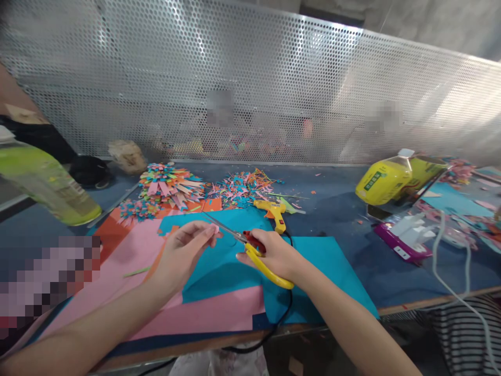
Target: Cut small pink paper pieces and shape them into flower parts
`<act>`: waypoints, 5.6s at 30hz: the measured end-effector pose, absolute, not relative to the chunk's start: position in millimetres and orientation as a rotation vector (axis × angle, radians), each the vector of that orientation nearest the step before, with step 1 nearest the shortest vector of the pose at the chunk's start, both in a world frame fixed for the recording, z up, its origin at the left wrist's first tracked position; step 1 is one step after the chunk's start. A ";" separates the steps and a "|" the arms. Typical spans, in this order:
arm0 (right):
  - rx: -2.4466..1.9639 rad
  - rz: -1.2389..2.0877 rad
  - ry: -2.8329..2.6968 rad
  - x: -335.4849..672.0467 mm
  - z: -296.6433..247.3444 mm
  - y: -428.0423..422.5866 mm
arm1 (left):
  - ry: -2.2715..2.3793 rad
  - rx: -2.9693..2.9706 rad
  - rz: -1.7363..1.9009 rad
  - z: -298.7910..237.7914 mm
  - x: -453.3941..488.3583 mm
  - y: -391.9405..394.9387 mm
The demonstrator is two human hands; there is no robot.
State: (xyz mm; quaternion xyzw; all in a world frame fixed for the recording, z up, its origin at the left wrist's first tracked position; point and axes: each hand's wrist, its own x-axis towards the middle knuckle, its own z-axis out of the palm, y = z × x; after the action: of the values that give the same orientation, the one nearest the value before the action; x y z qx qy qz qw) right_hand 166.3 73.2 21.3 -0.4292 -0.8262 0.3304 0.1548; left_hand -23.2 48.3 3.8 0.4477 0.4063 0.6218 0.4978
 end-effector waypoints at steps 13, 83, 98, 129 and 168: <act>-1.241 0.941 -2.376 167.7 18.0 73.9 | 1.004 1.132 1.494 1.0 -23.8 48.1; -1.228 1.007 -2.344 171.3 16.6 73.3 | 1.129 1.170 1.493 3.7 -20.2 47.4; -1.227 0.976 -2.374 171.0 16.2 73.3 | 1.113 1.174 1.485 3.6 -17.8 45.4; -1.225 0.957 -2.372 170.1 16.0 72.8 | 1.041 1.165 1.558 1.5 -15.8 44.8; -1.300 0.859 -2.416 169.5 19.8 71.8 | 1.042 1.177 1.510 4.1 -14.1 43.1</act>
State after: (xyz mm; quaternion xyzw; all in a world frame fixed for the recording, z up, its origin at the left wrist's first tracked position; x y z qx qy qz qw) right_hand 169.5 71.8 19.8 -0.4483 -0.8328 0.2961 0.1330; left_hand -14.1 43.1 4.1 0.4788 0.4240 0.6140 0.4626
